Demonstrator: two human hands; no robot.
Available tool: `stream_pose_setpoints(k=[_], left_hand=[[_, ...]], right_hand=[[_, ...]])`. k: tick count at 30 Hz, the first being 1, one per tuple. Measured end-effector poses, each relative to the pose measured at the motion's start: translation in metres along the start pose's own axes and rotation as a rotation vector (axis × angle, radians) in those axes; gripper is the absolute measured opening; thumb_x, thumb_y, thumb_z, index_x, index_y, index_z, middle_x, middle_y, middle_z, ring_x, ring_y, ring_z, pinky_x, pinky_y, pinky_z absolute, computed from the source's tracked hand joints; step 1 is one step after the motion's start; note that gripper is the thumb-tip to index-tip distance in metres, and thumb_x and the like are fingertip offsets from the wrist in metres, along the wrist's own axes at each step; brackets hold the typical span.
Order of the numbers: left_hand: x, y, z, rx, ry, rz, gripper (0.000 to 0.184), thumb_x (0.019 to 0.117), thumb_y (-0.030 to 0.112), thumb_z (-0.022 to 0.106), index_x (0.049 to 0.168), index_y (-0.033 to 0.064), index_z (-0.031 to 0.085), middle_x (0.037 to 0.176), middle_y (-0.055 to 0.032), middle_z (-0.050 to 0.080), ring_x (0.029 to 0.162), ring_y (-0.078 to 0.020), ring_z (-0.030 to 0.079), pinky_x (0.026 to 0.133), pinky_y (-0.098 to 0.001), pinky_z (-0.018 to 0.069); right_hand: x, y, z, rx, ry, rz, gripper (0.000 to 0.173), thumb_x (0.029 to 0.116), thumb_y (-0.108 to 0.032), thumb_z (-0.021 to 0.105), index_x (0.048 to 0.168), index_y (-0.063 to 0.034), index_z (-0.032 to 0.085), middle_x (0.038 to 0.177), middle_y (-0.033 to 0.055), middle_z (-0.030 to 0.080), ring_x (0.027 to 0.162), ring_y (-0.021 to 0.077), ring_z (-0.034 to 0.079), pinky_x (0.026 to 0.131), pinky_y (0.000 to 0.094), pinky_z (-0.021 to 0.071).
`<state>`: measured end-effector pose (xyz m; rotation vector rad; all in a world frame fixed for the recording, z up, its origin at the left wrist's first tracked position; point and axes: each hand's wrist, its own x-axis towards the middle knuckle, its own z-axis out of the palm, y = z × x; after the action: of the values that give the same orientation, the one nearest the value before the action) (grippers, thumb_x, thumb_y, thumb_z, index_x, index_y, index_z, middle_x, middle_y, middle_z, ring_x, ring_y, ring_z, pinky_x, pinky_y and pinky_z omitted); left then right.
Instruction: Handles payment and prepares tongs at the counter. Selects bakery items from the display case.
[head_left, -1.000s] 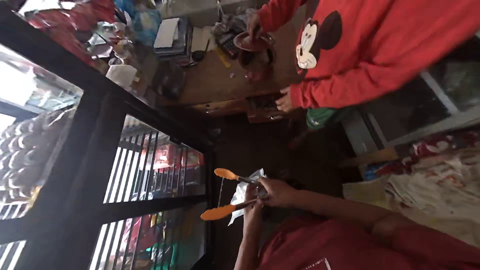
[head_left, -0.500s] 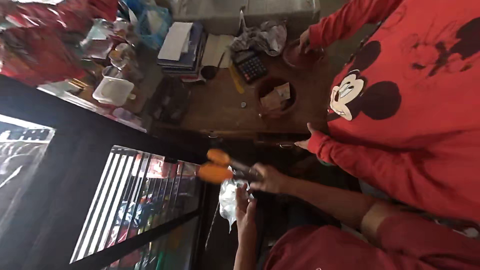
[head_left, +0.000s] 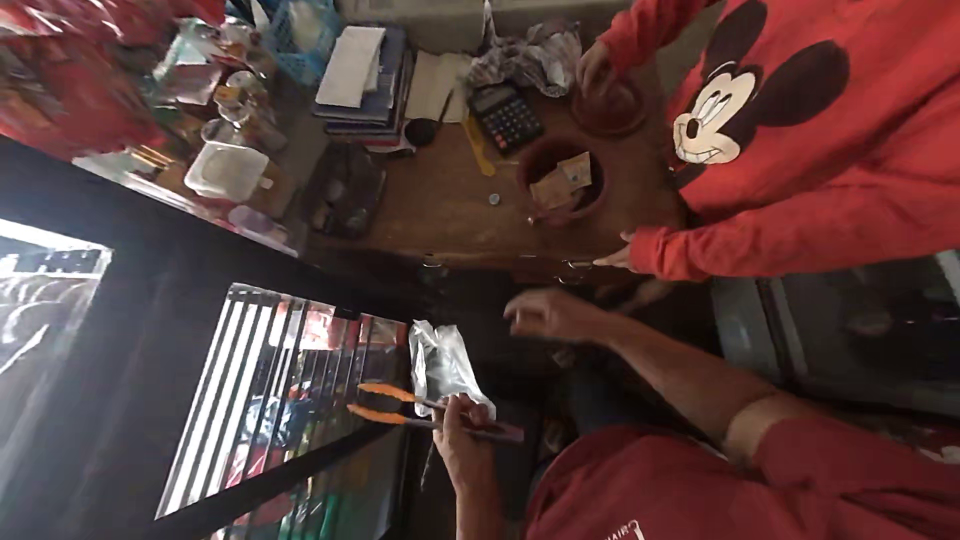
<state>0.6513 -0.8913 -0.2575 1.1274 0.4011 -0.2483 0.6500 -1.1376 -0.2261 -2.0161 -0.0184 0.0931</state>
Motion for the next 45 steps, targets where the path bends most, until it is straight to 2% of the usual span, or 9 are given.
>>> stream_pose_setpoints(k=[4,10,14,18,25,32,39,42,45], left_hand=[[0.016,-0.009,0.022,-0.101,-0.027,-0.161,0.033,0.1102,0.011,0.027,0.088,0.0127,0.051,0.058,0.0051,0.057,0.044,-0.0034,0.054,0.045,-0.0175,0.0497],[0.047,-0.028,0.087,-0.219,-0.114,-0.25,0.046,0.1094,0.017,0.026,0.074,0.016,0.056,0.058,0.0059,0.057,0.046,-0.0035,0.053,0.047,-0.0178,0.0482],[0.065,-0.033,0.12,-0.22,-0.108,-0.28,0.043,0.1079,0.014,0.028,0.075,0.0142,0.056,0.061,0.0043,0.058,0.047,-0.0047,0.054,0.048,-0.0189,0.0495],[0.076,-0.036,0.146,-0.203,-0.109,-0.305,0.039,0.108,0.012,0.028,0.08,0.0127,0.055,0.061,0.0033,0.058,0.046,-0.0053,0.053,0.047,-0.0194,0.0496],[0.092,-0.034,0.184,-0.092,-0.157,-0.206,0.025,0.1086,0.008,0.034,0.095,0.0029,0.055,0.071,-0.0035,0.063,0.047,-0.0066,0.053,0.047,-0.02,0.0508],[0.095,-0.019,0.209,0.041,-0.272,0.038,0.026,0.1059,0.008,0.04,0.092,0.0035,0.062,0.058,-0.0003,0.057,0.05,-0.0075,0.056,0.055,-0.023,0.0531],[0.088,-0.024,0.205,0.083,-0.285,0.092,0.02,0.1063,0.017,0.045,0.111,0.0054,0.061,0.07,0.0006,0.064,0.058,-0.0066,0.061,0.06,-0.0223,0.056],[0.091,-0.028,0.193,0.085,-0.257,0.055,0.024,0.1073,0.017,0.04,0.108,0.006,0.061,0.071,-0.0001,0.064,0.058,-0.0075,0.06,0.06,-0.0228,0.0562],[0.094,-0.032,0.189,0.096,-0.21,0.015,0.025,0.1091,0.012,0.034,0.108,0.0041,0.057,0.078,-0.0011,0.065,0.058,-0.0059,0.06,0.058,-0.0208,0.0554]], right_hand=[[0.071,0.066,-0.103,-0.195,0.429,0.315,0.031,0.1068,-0.018,0.052,0.127,0.0029,0.065,0.124,0.0227,0.067,0.115,0.0338,0.067,0.103,0.0494,0.0515],[0.14,0.119,-0.163,-0.522,0.21,0.696,0.051,0.0966,-0.016,0.066,0.141,0.0059,0.052,0.142,0.0305,0.053,0.136,0.0506,0.047,0.099,0.0693,0.0458],[0.148,0.131,-0.167,-0.451,0.191,0.668,0.055,0.0956,-0.015,0.07,0.143,0.0049,0.051,0.141,0.0306,0.054,0.134,0.049,0.049,0.104,0.0672,0.0437],[0.142,0.138,-0.177,-0.251,0.299,0.549,0.03,0.0972,-0.009,0.066,0.124,0.0052,0.065,0.124,0.0287,0.065,0.119,0.0433,0.062,0.103,0.0603,0.047],[0.106,0.102,-0.174,0.552,0.551,0.356,0.014,0.1003,-0.012,0.063,0.106,-0.0003,0.061,0.085,0.0044,0.064,0.065,0.0095,0.063,0.06,0.0283,0.0581],[0.095,0.06,-0.12,0.861,0.359,0.325,0.014,0.1059,-0.017,0.055,0.102,-0.0077,0.064,0.082,-0.0004,0.07,0.063,0.0068,0.066,0.056,0.0242,0.0589],[0.096,0.075,-0.123,0.554,0.534,0.144,0.013,0.1028,-0.012,0.058,0.104,-0.0012,0.065,0.086,-0.0011,0.069,0.076,0.0045,0.067,0.072,0.0268,0.06],[0.091,0.098,-0.175,0.143,0.666,0.196,0.025,0.1016,-0.017,0.061,0.114,0.0039,0.065,0.098,0.0099,0.069,0.085,0.0101,0.067,0.08,0.0313,0.0587],[0.092,0.118,-0.204,-0.066,0.481,0.288,0.025,0.1026,-0.015,0.06,0.113,0.0068,0.066,0.101,0.0188,0.069,0.089,0.0212,0.067,0.086,0.0408,0.0558]])
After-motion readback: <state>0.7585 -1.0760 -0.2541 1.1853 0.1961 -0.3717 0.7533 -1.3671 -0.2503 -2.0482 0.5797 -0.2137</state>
